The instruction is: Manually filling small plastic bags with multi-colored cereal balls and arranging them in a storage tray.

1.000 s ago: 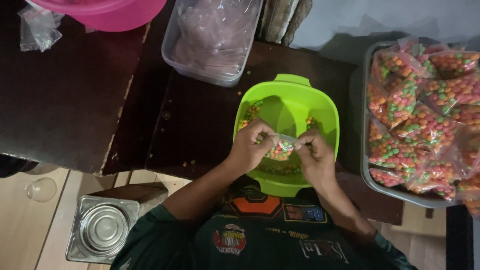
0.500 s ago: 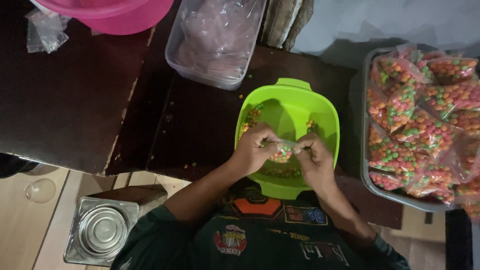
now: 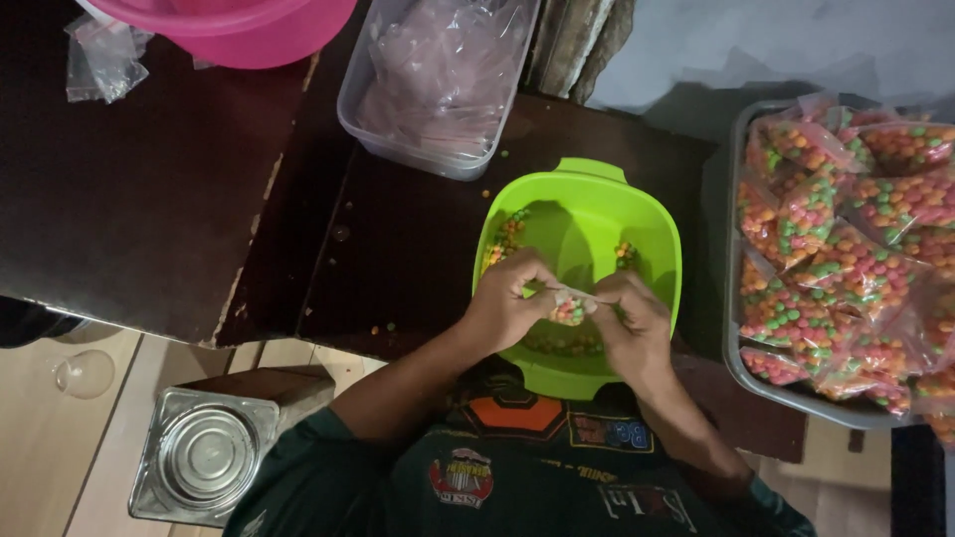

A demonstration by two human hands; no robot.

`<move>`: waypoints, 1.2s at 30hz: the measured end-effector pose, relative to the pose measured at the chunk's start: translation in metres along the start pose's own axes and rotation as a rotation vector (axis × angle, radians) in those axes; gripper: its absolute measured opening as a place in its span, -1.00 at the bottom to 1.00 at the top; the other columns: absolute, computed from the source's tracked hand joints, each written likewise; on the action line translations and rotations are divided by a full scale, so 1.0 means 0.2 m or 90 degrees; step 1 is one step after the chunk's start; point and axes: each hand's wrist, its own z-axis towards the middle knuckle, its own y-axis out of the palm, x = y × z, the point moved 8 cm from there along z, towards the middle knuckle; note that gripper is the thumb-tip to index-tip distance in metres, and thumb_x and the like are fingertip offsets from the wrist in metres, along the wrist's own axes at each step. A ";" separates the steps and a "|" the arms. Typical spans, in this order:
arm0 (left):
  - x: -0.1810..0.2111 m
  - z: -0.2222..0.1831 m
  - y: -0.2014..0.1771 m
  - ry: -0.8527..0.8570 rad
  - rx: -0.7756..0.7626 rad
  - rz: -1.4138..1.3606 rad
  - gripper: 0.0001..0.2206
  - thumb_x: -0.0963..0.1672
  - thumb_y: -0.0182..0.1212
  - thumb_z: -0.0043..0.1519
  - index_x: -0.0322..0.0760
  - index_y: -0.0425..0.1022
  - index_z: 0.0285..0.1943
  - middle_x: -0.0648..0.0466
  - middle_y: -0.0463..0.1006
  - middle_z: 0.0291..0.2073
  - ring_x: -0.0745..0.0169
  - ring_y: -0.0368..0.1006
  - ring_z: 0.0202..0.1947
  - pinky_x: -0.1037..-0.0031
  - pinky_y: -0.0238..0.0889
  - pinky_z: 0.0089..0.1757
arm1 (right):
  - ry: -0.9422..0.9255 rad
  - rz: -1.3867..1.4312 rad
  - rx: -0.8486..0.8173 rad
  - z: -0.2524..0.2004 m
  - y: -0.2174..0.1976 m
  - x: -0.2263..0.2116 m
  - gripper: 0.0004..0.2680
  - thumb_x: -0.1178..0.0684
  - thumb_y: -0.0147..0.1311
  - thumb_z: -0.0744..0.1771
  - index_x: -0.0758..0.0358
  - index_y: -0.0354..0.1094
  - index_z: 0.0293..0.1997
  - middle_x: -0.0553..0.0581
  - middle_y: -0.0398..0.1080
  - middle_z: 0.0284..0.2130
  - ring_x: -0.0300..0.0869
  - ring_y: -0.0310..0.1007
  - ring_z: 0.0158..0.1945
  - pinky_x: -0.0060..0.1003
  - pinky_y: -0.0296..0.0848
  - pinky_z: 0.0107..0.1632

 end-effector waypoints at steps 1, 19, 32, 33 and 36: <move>0.00 0.00 0.00 0.000 0.000 0.000 -0.97 -0.27 0.24 0.25 -0.32 0.53 -0.22 0.00 0.42 -0.37 0.12 0.41 -0.26 0.21 0.26 -0.12 | 0.000 0.000 0.000 0.01 0.01 -0.02 -0.92 0.35 0.14 0.33 0.34 0.40 -0.30 0.14 0.38 -0.41 -0.05 0.40 -0.33 -0.11 0.40 -0.14; 0.01 0.00 -0.03 -0.005 0.037 0.047 -0.96 -0.21 0.33 0.27 -0.32 0.60 -0.23 -0.05 0.55 -0.32 0.07 0.52 -0.20 0.17 0.35 -0.07 | 0.012 -0.014 0.082 0.00 -0.04 -0.05 -0.96 0.33 0.18 0.34 0.42 0.48 -0.29 0.20 0.43 -0.45 -0.06 0.40 -0.38 -0.10 0.43 -0.18; 0.11 -0.01 -0.04 0.083 0.057 0.014 -0.78 -0.20 0.22 0.31 -0.43 0.52 0.11 -0.16 0.53 -0.08 -0.13 0.54 -0.05 0.09 0.38 -0.01 | -0.086 -0.031 0.414 -0.12 -0.54 -0.36 -0.89 0.19 0.01 0.41 0.40 0.37 -0.26 0.17 0.40 -0.44 -0.20 0.31 -0.40 -0.30 0.38 -0.19; 0.12 -0.02 -0.05 0.116 0.058 0.033 -0.78 -0.20 0.24 0.30 -0.42 0.54 0.10 -0.16 0.52 -0.10 -0.13 0.55 -0.08 0.12 0.39 -0.04 | -0.117 -0.041 0.476 -0.15 -0.65 -0.40 -0.89 0.19 -0.04 0.42 0.38 0.30 -0.26 0.09 0.35 -0.46 -0.33 0.23 -0.40 -0.42 0.33 -0.16; 0.24 -0.03 -0.05 0.133 0.074 0.174 -0.82 -0.18 0.22 0.28 -0.32 0.52 0.04 -0.07 0.59 -0.09 0.07 0.56 -0.05 0.33 0.43 -0.05 | -0.233 -0.472 0.455 -0.02 -0.89 -0.72 -0.80 0.02 -0.04 0.52 0.42 0.27 0.04 0.29 0.46 -0.43 -0.10 0.41 -0.53 -0.20 0.34 -0.34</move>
